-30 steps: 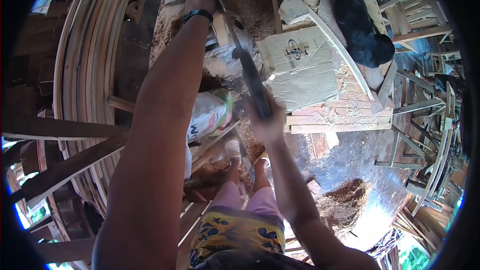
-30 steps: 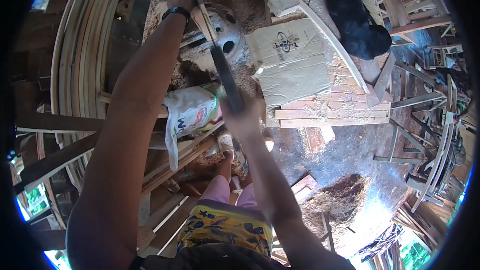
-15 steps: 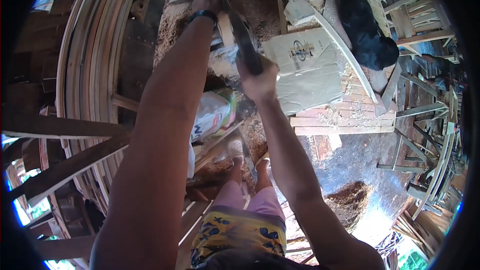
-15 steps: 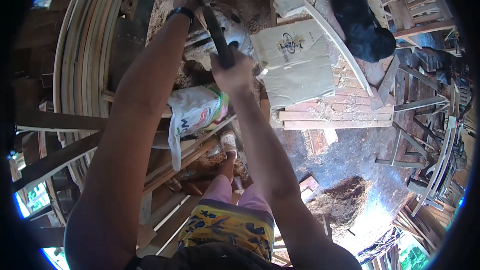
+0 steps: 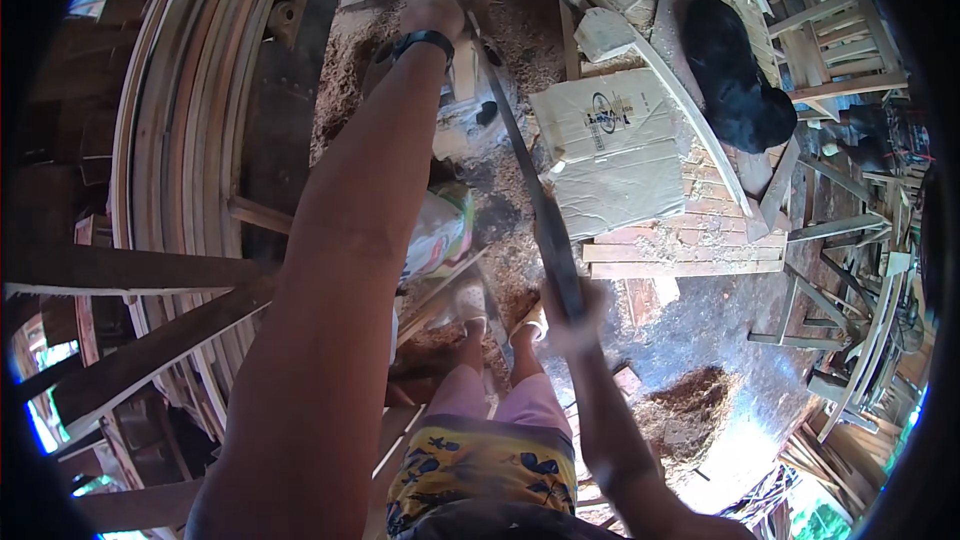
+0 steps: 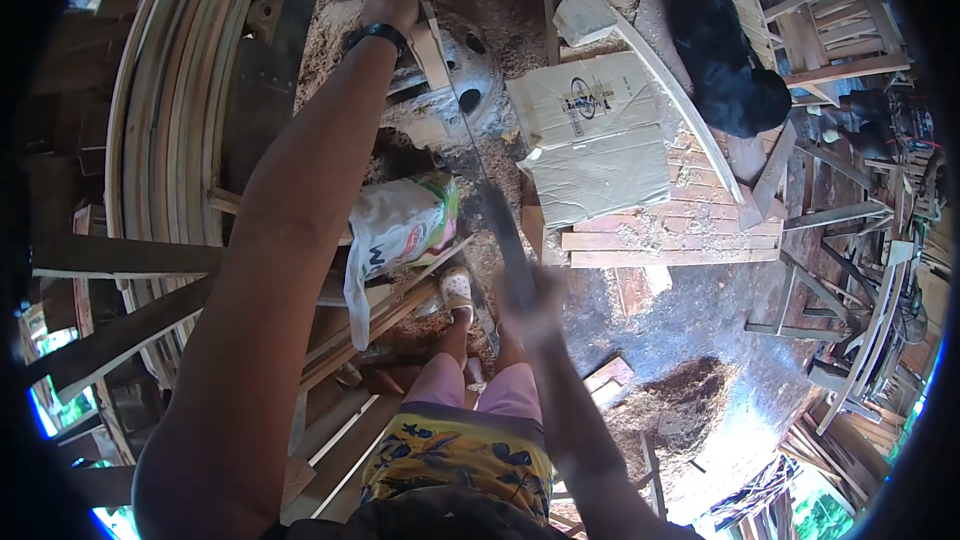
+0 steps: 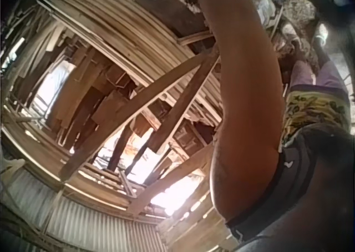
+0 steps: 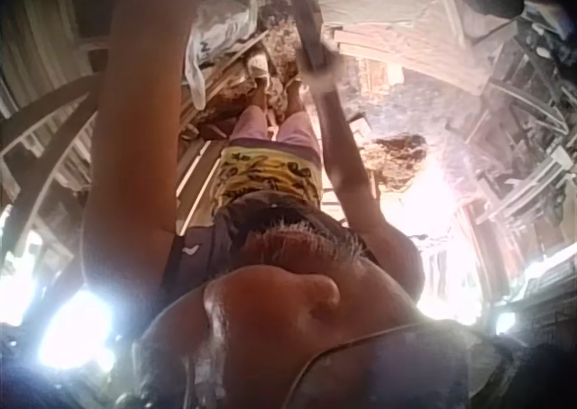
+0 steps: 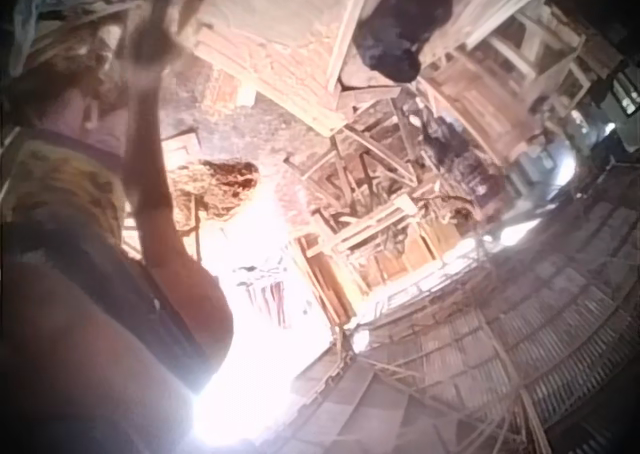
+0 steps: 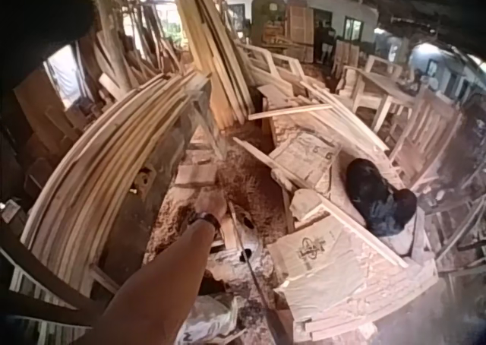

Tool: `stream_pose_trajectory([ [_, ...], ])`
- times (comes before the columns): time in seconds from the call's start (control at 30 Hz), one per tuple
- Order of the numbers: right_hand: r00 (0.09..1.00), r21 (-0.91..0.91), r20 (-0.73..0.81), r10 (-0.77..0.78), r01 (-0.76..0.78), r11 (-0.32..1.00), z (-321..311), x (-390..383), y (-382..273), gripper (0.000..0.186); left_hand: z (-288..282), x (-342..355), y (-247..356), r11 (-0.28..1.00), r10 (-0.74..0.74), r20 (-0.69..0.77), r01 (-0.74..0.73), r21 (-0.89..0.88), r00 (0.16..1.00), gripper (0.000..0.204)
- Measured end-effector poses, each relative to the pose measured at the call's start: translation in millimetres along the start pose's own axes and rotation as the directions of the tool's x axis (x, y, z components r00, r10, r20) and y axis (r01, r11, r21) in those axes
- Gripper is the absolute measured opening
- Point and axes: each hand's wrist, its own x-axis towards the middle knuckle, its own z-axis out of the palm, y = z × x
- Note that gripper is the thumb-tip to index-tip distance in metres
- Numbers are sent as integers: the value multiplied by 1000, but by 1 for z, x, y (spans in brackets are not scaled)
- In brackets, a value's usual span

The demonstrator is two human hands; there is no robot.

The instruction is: The person marks a wooden block with a pencil, then positions it into a wooden vise and uses a hand saw to cut through the block.

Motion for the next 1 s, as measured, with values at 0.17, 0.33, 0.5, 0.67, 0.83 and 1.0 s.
stream_pose_trajectory([
  [0.17,995,189,-82,59,-42,981,79,124,38,26,7,10,-4,993,-104,173,112,-40,979,38],
  [0.33,996,-220,-33,-87,77,972,-13,-34,7,9,15,12,-3,916,-327,-164,269,-298,931,31],
  [0.5,970,52,26,242,-243,969,-75,-123,-35,13,23,15,-7,998,-53,98,57,-36,994,32],
  [0.67,985,231,-127,119,-87,969,36,43,21,13,20,12,-6,958,-213,4,209,-198,977,29],
  [0.83,986,193,-154,-69,98,976,66,101,34,22,9,4,-7,999,40,-21,-40,8,999,29],
  [1.0,992,-205,54,-110,119,972,-40,-56,-12,6,21,18,-9,825,-303,151,339,-452,941,33],
])
